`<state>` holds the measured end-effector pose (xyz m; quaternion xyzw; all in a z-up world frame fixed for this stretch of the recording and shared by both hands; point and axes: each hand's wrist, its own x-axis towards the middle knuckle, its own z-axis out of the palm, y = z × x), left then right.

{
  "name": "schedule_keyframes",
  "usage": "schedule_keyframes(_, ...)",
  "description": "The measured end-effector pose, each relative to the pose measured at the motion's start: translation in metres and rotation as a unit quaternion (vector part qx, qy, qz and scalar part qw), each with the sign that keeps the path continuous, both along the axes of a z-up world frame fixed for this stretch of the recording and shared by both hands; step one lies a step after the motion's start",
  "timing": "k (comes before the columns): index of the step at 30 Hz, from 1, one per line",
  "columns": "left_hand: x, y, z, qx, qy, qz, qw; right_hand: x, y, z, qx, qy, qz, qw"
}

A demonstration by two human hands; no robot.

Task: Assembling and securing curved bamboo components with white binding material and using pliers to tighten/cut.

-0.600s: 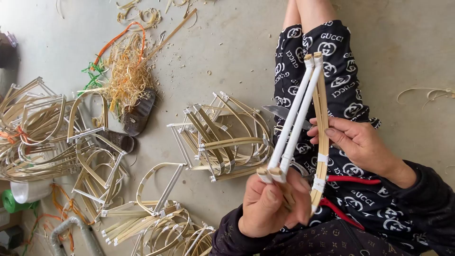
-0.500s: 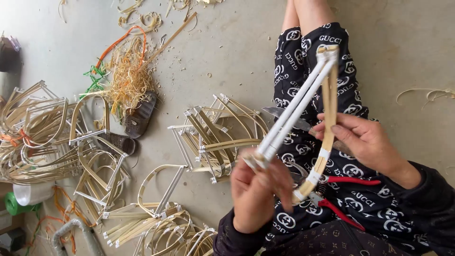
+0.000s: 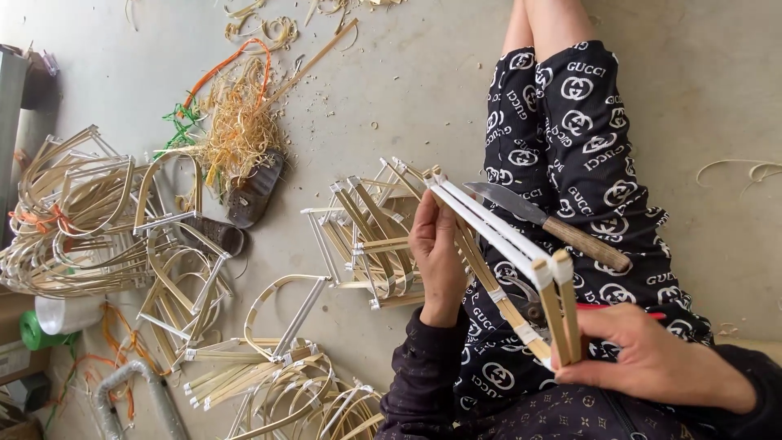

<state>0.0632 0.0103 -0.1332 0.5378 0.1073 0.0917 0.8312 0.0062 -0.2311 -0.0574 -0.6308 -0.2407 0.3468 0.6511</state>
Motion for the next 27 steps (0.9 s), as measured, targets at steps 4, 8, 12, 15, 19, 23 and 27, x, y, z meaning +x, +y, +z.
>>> schedule_keyframes(4, 0.001, -0.007, 0.018, -0.027, 0.051, -0.011, 0.998, -0.013, 0.015, -0.002, 0.007, -0.007, 0.030, 1.000)
schedule_keyframes(8, -0.006, -0.010, 0.000, -0.062, 0.019, -0.018, 0.998, -0.014, 0.026, 0.004, -0.003, -0.010, 0.055, 0.998)
schedule_keyframes(12, -0.004, -0.008, 0.002, -0.074, 0.063, -0.016, 0.995, -0.020, 0.025, -0.004, 0.007, -0.021, 0.049, 0.999)
schedule_keyframes(15, -0.007, -0.003, -0.011, -0.042, 0.049, -0.019, 0.998, -0.018, 0.024, -0.003, -0.026, -0.005, 0.042, 0.999)
schedule_keyframes(19, -0.010, 0.002, -0.010, -0.036, 0.045, -0.018, 0.998, -0.018, 0.017, -0.011, -0.045, 0.016, 0.026, 0.999)
schedule_keyframes(23, -0.011, 0.023, 0.010, -0.010, 0.034, 0.012, 0.999, -0.011, -0.009, -0.024, -0.141, 0.070, -0.092, 0.983)
schedule_keyframes(27, -0.026, 0.025, 0.101, 0.003, 0.025, -0.089, 0.996, 0.023, -0.031, -0.026, -0.156, -0.010, -0.297, 0.942)
